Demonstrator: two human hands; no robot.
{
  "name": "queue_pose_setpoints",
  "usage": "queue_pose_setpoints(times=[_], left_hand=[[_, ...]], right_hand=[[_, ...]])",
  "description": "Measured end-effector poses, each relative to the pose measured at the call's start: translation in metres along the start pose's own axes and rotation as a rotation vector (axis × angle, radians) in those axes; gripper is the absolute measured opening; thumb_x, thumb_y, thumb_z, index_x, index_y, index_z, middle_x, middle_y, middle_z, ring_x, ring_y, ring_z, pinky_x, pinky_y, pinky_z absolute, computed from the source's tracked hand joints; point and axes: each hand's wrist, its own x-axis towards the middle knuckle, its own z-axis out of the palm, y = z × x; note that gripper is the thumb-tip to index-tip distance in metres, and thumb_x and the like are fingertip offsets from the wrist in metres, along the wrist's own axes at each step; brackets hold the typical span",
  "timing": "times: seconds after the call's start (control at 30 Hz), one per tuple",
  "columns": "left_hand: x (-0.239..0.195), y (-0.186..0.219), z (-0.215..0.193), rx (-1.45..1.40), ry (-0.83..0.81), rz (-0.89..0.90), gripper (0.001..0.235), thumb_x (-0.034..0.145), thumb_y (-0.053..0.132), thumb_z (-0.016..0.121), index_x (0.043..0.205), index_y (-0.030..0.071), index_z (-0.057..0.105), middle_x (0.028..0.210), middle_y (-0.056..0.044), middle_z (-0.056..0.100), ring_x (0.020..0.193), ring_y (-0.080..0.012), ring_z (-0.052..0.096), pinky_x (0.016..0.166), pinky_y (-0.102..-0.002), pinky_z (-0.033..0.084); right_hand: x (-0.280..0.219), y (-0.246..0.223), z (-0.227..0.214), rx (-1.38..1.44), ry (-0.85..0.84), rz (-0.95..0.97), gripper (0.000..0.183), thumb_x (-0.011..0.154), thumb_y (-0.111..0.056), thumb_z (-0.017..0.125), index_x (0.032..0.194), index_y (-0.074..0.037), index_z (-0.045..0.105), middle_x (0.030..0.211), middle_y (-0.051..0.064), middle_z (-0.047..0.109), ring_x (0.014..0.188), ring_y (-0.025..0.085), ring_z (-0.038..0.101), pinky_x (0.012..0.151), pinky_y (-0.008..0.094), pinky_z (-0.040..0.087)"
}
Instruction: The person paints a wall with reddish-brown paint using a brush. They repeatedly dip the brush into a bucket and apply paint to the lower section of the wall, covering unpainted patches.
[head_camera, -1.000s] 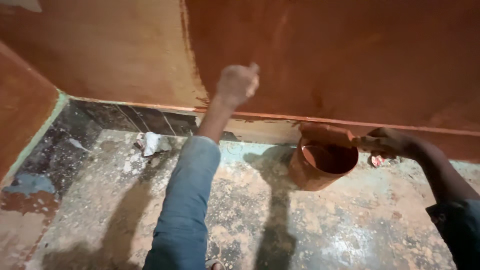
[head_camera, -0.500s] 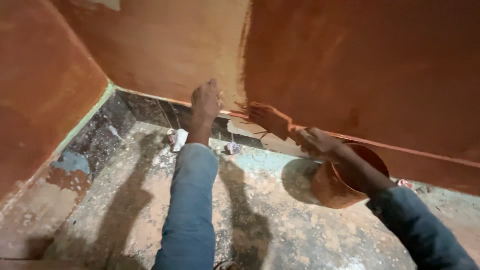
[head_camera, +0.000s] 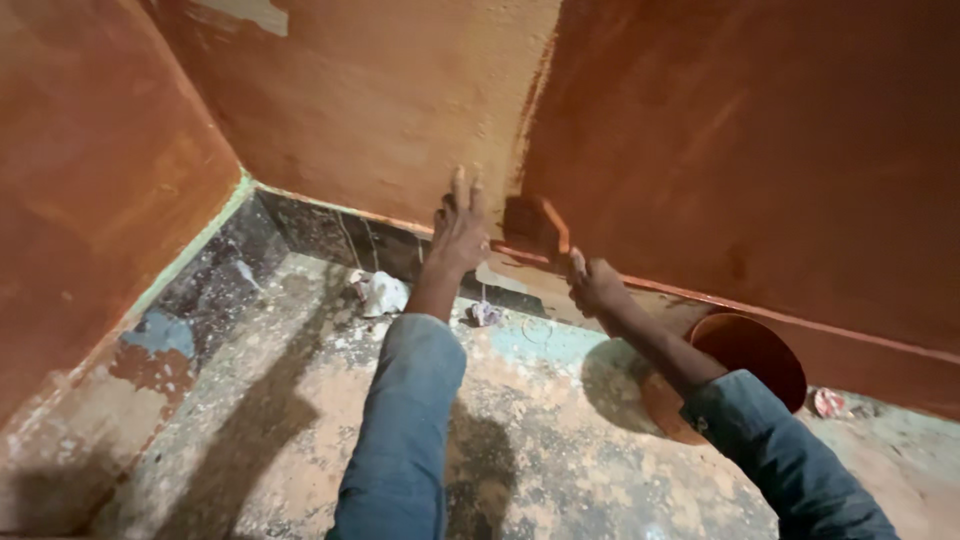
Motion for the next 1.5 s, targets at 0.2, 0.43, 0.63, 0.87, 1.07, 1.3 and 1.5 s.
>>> queue_pose_setpoints(times=[0.2, 0.43, 0.63, 0.87, 1.07, 1.3, 1.5], left_hand=[[-0.004, -0.008, -0.006, -0.022, 0.046, -0.002, 0.117, 0.072, 0.013, 0.084, 0.162, 0.013, 0.009, 0.163, -0.030, 0.003, 0.131, -0.0533, 0.040, 0.103, -0.061, 0.042], [-0.005, -0.011, -0.010, 0.049, -0.002, -0.021, 0.120, 0.073, 0.013, 0.083, 0.163, 0.012, 0.003, 0.162, -0.032, 0.005, 0.130, -0.0524, 0.041, 0.101, -0.060, 0.044], [-0.005, -0.004, -0.017, 0.028, -0.025, -0.023, 0.117, 0.076, 0.016, 0.083, 0.163, 0.016, 0.006, 0.163, -0.029, 0.009, 0.132, -0.0509, 0.040, 0.104, -0.060, 0.042], [-0.007, -0.001, -0.026, 0.018, -0.064, 0.006, 0.121, 0.075, 0.017, 0.086, 0.163, 0.015, 0.003, 0.163, -0.031, 0.007, 0.134, -0.0505, 0.037, 0.107, -0.059, 0.039], [-0.008, -0.006, -0.025, 0.056, -0.105, -0.051, 0.123, 0.075, 0.019, 0.087, 0.163, 0.016, 0.001, 0.163, -0.029, 0.008, 0.137, -0.0489, 0.036, 0.108, -0.058, 0.040], [-0.015, 0.009, -0.037, 0.135, -0.048, 0.005, 0.135, 0.070, 0.025, 0.093, 0.164, 0.022, -0.004, 0.165, -0.027, 0.005, 0.136, -0.0478, 0.037, 0.104, -0.060, 0.041], [-0.001, 0.042, -0.065, -0.190, 0.045, -0.096, 0.146, 0.056, 0.009, 0.098, 0.160, 0.022, -0.003, 0.163, -0.029, 0.006, 0.136, -0.0495, 0.035, 0.108, -0.057, 0.040]], right_hand=[[-0.034, -0.081, -0.023, -0.076, 0.161, -0.247, 0.053, 0.107, -0.049, 0.036, 0.096, -0.003, 0.061, 0.060, 0.008, 0.053, 0.048, 0.017, 0.053, 0.044, 0.035, 0.044], [-0.025, -0.120, -0.031, -0.161, 0.447, -0.902, 0.056, 0.125, -0.041, 0.030, 0.110, 0.004, 0.060, 0.079, 0.012, 0.055, 0.068, 0.024, 0.054, 0.061, 0.040, 0.047], [0.016, -0.045, -0.001, -0.058, 0.264, -0.288, 0.054, 0.107, -0.048, 0.026, 0.116, -0.007, 0.061, 0.067, 0.010, 0.060, 0.047, 0.022, 0.053, 0.040, 0.042, 0.046], [0.030, 0.096, 0.015, -0.172, 0.013, -0.072, 0.057, 0.110, -0.050, 0.038, 0.085, -0.004, 0.062, 0.065, 0.012, 0.062, 0.048, 0.020, 0.058, 0.042, 0.035, 0.046], [0.033, 0.081, 0.027, -0.091, -0.200, 0.009, 0.053, 0.109, -0.049, 0.044, 0.096, -0.001, 0.062, 0.066, 0.008, 0.060, 0.047, 0.016, 0.052, 0.040, 0.032, 0.041], [0.032, 0.038, -0.007, 0.036, -0.311, -0.002, 0.053, 0.108, -0.048, 0.051, 0.109, 0.004, 0.062, 0.067, 0.004, 0.057, 0.047, 0.012, 0.046, 0.039, 0.028, 0.036], [0.016, -0.040, -0.069, -0.003, -0.459, 0.029, 0.062, 0.105, -0.052, 0.047, 0.118, 0.005, 0.069, 0.083, 0.014, 0.071, 0.056, 0.014, 0.050, 0.046, 0.029, 0.042]])
